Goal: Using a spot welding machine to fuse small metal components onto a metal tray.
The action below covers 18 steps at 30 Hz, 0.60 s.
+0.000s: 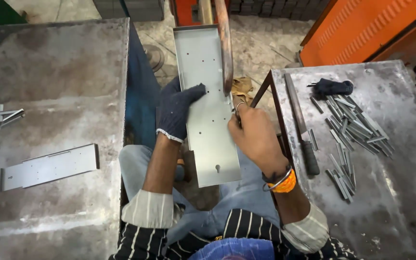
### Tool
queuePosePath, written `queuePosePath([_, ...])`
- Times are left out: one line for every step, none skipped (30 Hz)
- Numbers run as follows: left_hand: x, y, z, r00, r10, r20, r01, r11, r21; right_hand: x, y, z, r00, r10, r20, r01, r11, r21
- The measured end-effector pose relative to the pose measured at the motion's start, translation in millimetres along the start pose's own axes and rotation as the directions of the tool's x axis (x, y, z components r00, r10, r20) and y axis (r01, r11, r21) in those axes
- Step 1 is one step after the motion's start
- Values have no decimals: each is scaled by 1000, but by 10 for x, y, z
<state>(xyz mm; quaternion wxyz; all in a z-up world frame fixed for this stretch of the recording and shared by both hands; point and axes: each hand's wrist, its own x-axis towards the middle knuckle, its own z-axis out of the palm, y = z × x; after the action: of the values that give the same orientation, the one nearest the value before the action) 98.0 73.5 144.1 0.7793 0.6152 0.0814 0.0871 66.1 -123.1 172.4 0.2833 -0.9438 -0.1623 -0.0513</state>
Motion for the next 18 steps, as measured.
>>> queuePosePath([37,-8,-5,1000,-11,22,11,1000,-14,10,14,19,1000,-2,-3,2,1000,-4])
queuePosePath([106,0,-3,999,-14,45,15,999,-28,53,29,29,1000,-8,-11,8,1000,-9])
queuePosePath([164,-52,-17,999,-7,44,9,1000,-29,85,-3,12,1000,-13,-16,13,1000,-10])
queuePosePath([186,-123,-44,998,-36,50,39,997,-62,78,-38,12,1000,3,-18,-3,1000,-17])
queuePosePath([207,-197,-73,996,-65,56,70,993,-96,68,-72,16,1000,20,-21,-20,999,-25])
queuePosePath([181,-145,-60,996,-67,53,72,993,-97,56,-54,35,1000,19,-17,-19,1000,-25])
queuePosePath([155,-93,-48,997,-54,51,57,996,-69,43,-37,55,999,42,-19,-42,999,-24])
queuePosePath([133,-29,-45,998,-34,47,36,998,-41,39,-27,77,998,59,-24,-59,998,-22])
queuePosePath([121,-24,-52,999,-30,42,32,999,-41,6,-48,63,998,52,-23,-53,998,-22])
queuePosePath([89,-43,-37,997,-33,66,37,997,-64,-59,-53,38,998,54,-13,-54,998,-18])
queuePosePath([58,-59,-20,995,-35,90,43,995,-87,-121,-59,10,998,56,-3,-56,998,-14])
queuePosePath([12,-130,-59,996,-35,85,42,996,-82,-201,-88,23,999,53,-1,-53,999,-9])
queuePosePath([-35,-196,-99,995,-32,94,37,998,-53,-282,-121,32,999,48,9,-48,999,-13])
queuePosePath([-29,-250,-115,994,-16,109,19,999,-27,-321,-138,32,999,38,6,-37,999,-22])
queuePosePath([-12,-256,-109,994,-1,110,4,1000,-26,-274,-83,99,1000,29,-5,-29,999,-21])
queuePosePath([-86,-313,-99,994,41,103,-37,999,-37,-302,-16,160,999,38,-8,-39,998,-54])
queuePosePath([-167,-375,-91,992,83,96,-79,996,-47,-339,53,225,999,48,-11,-48,995,-88])
queuePosePath([-192,-380,-115,993,83,89,-79,996,-45,-356,34,222,999,43,-6,-44,995,-86])
